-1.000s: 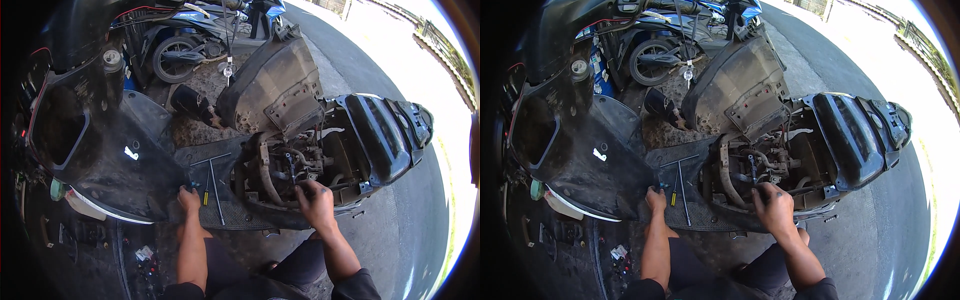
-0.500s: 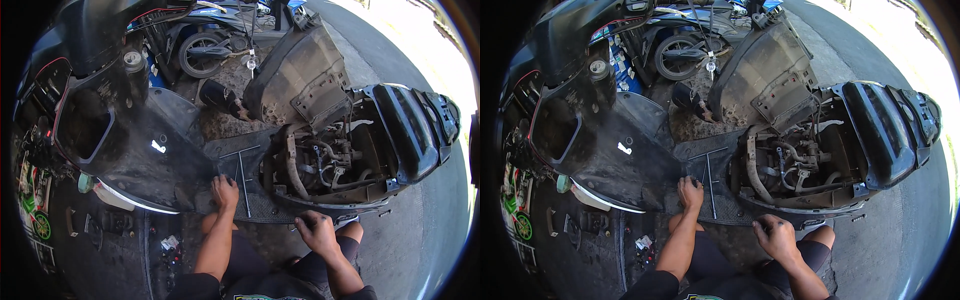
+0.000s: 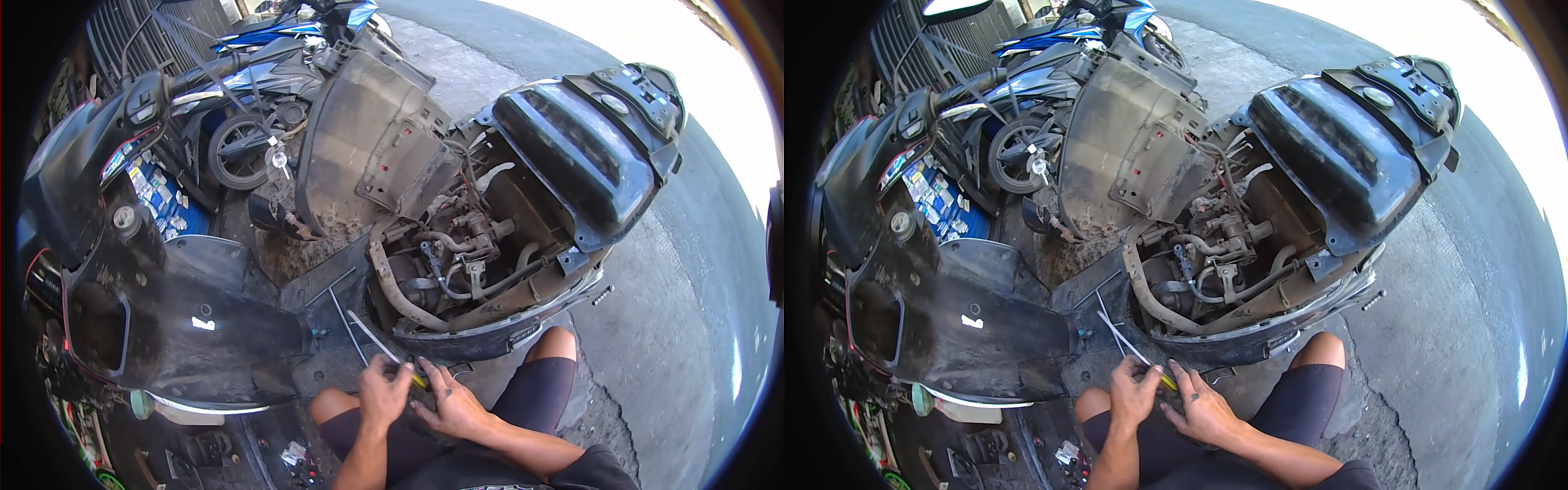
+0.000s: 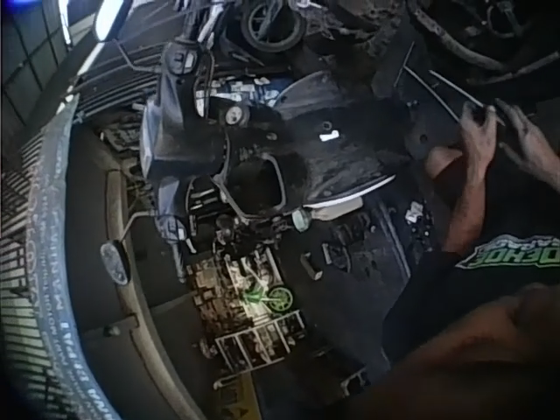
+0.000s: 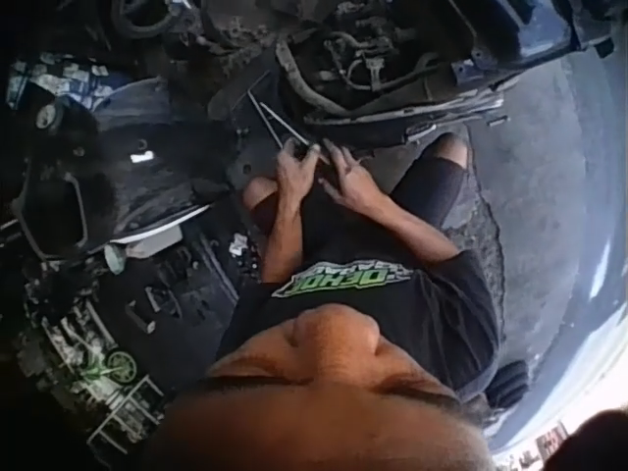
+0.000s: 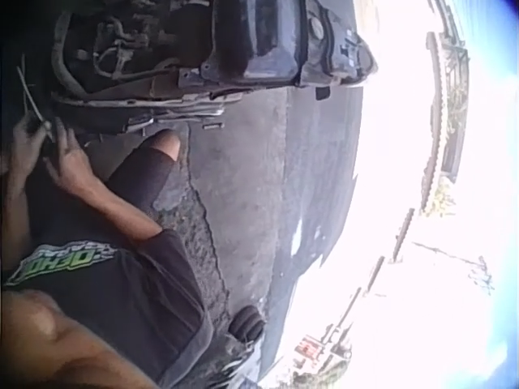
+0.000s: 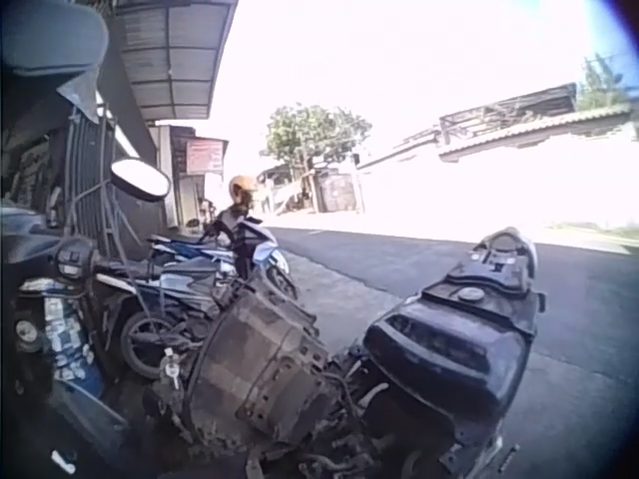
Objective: Repair and disassemble parts of a motor scooter.
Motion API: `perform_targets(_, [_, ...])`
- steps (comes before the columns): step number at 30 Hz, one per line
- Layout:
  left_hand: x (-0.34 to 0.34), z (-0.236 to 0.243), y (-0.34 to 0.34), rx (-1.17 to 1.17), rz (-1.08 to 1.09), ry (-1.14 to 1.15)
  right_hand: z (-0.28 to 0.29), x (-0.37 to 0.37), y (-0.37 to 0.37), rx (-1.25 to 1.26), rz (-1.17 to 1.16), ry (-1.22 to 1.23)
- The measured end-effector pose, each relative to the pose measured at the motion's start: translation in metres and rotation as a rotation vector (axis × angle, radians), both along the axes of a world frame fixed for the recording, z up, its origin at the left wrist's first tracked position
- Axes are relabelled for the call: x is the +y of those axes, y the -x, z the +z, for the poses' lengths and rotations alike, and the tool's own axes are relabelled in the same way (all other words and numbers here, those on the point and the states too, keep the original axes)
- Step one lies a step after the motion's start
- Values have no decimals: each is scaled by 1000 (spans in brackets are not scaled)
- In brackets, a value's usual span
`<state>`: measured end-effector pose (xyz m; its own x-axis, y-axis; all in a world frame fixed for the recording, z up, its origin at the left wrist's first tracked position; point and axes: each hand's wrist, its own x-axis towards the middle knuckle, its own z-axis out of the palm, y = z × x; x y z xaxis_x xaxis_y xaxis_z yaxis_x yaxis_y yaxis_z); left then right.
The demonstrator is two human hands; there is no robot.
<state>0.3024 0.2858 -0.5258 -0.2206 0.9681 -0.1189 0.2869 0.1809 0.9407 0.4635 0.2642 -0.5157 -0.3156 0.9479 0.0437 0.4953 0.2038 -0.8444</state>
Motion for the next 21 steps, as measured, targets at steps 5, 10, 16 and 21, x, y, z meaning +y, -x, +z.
perform_targets(5, [35,27,-47,86,-271,-150,6,-4,-31,81,-310,-125])
perform_targets(10, [85,27,-71,110,-276,-230,26,8,-52,121,-463,-78])
perform_targets(16, [103,26,-81,-77,-155,-89,36,29,-59,185,-483,-45])
perform_targets(21, [106,23,-83,-85,-140,-102,49,38,-61,275,-451,109])
